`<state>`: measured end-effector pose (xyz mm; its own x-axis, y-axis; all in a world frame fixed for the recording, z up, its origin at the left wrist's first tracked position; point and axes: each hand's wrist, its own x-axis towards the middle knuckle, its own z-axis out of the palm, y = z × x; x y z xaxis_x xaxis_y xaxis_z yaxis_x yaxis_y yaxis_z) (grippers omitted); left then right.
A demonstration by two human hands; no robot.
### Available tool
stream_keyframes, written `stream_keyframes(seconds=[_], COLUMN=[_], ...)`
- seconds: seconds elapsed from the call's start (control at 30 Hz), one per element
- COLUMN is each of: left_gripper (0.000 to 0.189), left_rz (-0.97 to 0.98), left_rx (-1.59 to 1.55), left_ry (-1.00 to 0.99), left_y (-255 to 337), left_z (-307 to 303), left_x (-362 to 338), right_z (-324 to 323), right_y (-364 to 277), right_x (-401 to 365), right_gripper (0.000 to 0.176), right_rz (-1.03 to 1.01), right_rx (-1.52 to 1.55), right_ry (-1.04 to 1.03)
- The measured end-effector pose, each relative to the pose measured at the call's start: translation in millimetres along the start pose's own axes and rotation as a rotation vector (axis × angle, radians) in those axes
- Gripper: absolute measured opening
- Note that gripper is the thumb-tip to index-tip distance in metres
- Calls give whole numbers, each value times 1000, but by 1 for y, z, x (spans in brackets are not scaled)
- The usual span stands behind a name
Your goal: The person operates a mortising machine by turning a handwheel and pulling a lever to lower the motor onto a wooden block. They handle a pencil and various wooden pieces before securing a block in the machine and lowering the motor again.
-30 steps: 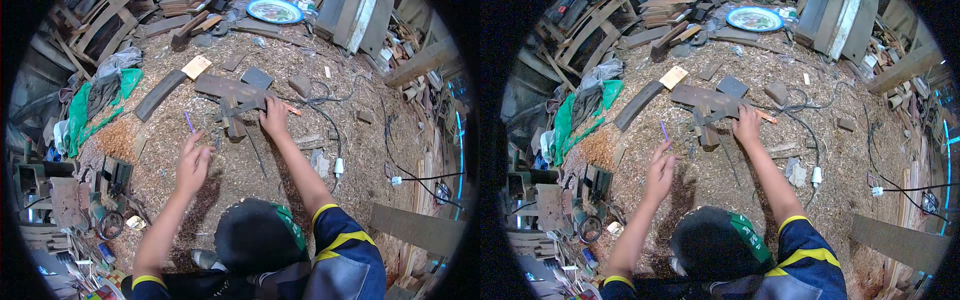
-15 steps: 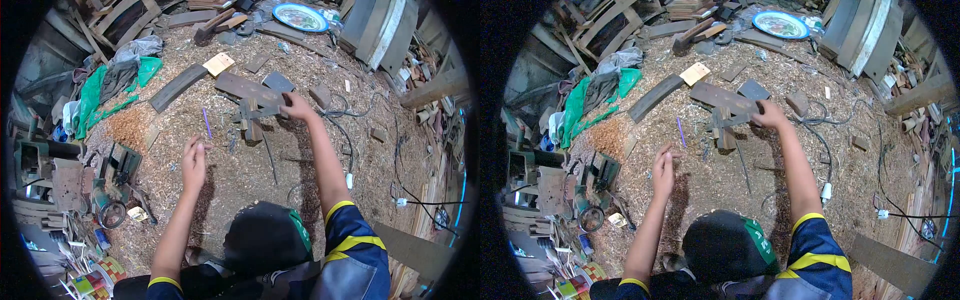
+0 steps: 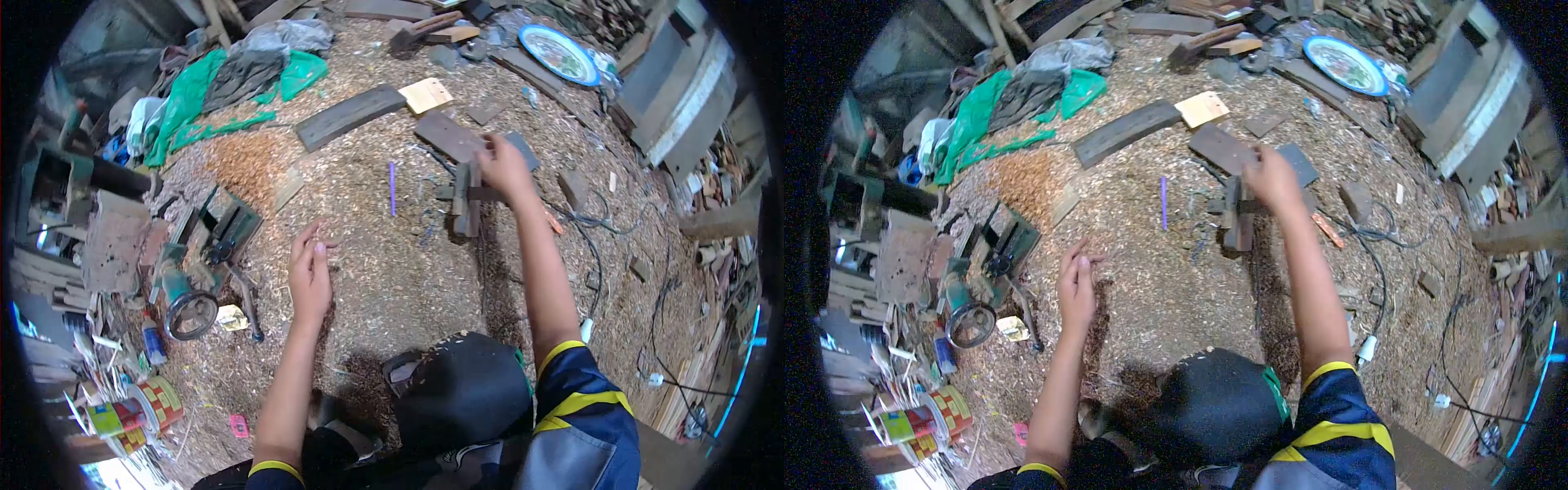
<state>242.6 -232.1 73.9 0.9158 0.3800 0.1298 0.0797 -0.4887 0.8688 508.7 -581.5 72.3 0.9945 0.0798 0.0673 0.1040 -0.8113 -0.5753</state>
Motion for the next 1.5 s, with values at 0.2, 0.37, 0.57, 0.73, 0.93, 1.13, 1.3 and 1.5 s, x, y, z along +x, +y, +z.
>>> stream_keyframes(seconds=[0.2,0.37,0.57,0.73,0.93,1.13,1.3,1.5], left_gripper=[32,31,35,37,39,32,25,28], left_rz=[-36,-46,-48,4,-3,57,311,504], left_rx=[88,90,-66,-15,-18,-89,118,297], left_ry=[44,28,141,213,194,43,-112,-399], left_y=[-25,-26,-12,-10,-6,31,53,94], left_z=[-23,-14,-33,-65,-66,-76,-126,-219], left_x=[-24,-34,-9,5,11,11,-13,-42], right_z=[1,56,205,267,287,274,218,122], right_y=[67,-46,-183,-233,-279,-270,-209,-196], right_x=[62,46,5,47,77,80,20,-73], right_gripper=[55,47,32,42,63,48,35,47], right_rz=[187,-138,415,699,819,879,588,465], right_rx=[-403,86,1111,1006,804,1132,1238,1007], right_ry=[-412,-149,-525,-371,-94,-215,-545,-526])
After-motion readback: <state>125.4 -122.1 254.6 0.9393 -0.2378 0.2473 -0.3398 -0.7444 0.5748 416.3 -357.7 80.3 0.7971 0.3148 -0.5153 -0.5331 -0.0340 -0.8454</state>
